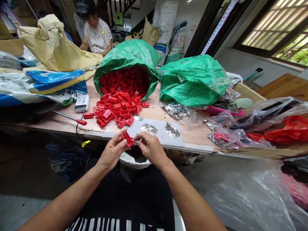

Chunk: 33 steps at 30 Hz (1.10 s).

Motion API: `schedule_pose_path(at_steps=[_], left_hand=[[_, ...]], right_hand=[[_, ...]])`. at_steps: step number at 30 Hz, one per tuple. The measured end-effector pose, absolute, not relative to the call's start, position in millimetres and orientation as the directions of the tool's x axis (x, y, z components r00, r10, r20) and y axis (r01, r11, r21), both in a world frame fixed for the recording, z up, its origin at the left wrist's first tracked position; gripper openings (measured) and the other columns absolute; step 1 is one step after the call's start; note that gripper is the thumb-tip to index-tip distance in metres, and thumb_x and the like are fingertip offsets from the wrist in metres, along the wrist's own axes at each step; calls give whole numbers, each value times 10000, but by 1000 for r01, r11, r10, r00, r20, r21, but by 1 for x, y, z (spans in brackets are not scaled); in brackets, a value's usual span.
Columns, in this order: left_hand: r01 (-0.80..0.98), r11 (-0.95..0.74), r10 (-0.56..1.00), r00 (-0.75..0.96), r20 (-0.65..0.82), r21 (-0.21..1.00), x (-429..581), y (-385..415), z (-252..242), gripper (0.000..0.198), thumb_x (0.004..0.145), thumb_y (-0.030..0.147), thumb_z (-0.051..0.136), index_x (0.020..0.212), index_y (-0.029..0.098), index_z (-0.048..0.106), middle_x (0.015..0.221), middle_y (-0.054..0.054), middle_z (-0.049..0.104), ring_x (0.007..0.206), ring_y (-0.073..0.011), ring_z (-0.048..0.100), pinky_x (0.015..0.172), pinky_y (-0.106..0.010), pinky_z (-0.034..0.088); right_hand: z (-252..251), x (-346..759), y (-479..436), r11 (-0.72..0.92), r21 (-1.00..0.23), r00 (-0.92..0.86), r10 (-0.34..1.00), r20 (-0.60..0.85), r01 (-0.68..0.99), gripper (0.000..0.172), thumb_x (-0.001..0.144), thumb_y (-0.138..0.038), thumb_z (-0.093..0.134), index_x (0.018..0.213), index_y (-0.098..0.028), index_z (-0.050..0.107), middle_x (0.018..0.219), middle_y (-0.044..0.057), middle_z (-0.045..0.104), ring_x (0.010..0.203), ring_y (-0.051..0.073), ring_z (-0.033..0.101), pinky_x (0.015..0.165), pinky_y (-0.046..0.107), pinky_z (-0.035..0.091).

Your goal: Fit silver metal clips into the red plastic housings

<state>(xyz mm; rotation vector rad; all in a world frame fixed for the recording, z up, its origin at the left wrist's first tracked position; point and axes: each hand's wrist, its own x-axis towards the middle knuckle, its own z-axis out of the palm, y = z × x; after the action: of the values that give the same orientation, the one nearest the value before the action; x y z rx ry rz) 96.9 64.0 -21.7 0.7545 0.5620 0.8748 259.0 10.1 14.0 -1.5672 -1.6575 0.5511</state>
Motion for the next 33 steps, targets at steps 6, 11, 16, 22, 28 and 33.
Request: schedule_pose_path(at_steps=[6,11,16,22,28,33], left_hand=[[-456,392,832,547,-96,799,97,62,-19,535,739,263,714,1253,240,566,924,-24,638,768,-100,577,690,-212,481],[-428,367,808,587,-54,826,97,61,-20,509,749,254,707,1241,227,582,889,-23,646,723,-90,564,702,-218,462],[-398,393,790,608,-83,829,98,59,-22,495,734,255,721,1213,228,601,919,-25,660,813,-117,594,770,-236,463],[-383,321,804,594,-35,866,101,64,-32,453,754,271,699,1184,232,561,1041,-45,656,941,-155,606,834,-261,466],[-273,107,835,547,63,956,104,90,-48,423,729,221,706,1101,221,503,976,-28,649,861,-136,616,828,-272,475],[-53,-136,840,523,144,989,107,116,-62,431,716,190,701,1133,214,596,1046,-38,643,922,-157,613,881,-271,458]], right_hand=[[15,256,6,285,-716,-67,946,317,637,115,882,-187,529,842,-212,634,827,39,630,802,162,578,742,284,448],[12,259,3,223,-803,-70,972,223,553,106,859,-262,584,817,-209,666,817,45,639,780,168,586,715,292,450],[2,264,0,33,-970,-13,999,31,241,178,784,-319,675,889,-193,605,825,22,634,747,154,581,691,279,456],[-6,276,-2,9,-941,64,997,33,338,328,808,-364,655,1082,-212,557,879,13,566,721,125,505,658,252,420],[-26,281,8,77,-785,48,990,135,615,337,937,-313,414,1227,-215,557,992,82,531,957,196,508,879,352,417],[-38,279,23,17,-688,127,979,158,725,305,895,-237,472,1165,-196,609,919,79,594,859,194,556,793,331,437]])
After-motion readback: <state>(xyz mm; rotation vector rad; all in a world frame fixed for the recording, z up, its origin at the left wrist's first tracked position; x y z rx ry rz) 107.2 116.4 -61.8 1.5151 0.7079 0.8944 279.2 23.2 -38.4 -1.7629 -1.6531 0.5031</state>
